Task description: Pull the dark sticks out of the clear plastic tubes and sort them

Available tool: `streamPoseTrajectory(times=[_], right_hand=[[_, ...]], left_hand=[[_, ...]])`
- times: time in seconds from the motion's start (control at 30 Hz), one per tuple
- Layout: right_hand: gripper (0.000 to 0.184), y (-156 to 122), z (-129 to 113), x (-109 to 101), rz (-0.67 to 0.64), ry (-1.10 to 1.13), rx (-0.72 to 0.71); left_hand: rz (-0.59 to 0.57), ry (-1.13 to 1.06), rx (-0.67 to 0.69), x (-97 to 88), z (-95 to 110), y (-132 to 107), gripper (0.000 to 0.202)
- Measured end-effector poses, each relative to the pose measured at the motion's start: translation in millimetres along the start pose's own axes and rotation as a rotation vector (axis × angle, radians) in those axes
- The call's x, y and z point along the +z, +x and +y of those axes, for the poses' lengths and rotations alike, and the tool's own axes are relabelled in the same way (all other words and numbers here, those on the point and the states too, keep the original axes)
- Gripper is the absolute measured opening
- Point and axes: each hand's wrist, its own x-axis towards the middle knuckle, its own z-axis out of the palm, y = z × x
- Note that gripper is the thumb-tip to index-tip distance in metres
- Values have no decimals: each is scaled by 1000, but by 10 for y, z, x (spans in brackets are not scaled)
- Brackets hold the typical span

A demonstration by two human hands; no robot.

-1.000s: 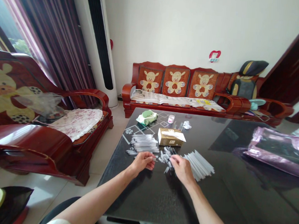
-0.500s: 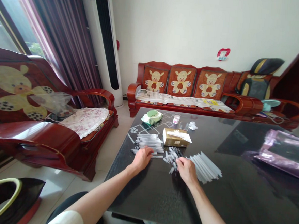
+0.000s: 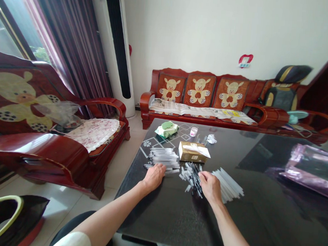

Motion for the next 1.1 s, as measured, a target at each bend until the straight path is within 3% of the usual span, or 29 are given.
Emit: streamPoseTrajectory(times=[0.1, 0.23, 0.33, 0.5, 1.1], right_hand=[[36, -81, -148, 70, -81, 181, -7], [39, -248, -410, 227, -330, 522, 82], [44, -348, -554, 316, -492, 772, 229], [49, -406, -640, 335, -619, 1022, 373], [44, -421, -667, 300, -616, 1148, 360]], left_hand=[[87, -429, -103, -32, 45, 55, 9], [43, -1241, -177, -34, 122, 102, 26], [7, -1526, -189, -19, 167, 86, 38], [-20, -1600, -219, -12, 228, 52, 40], [-57, -1625, -213, -60, 291, 20, 38]])
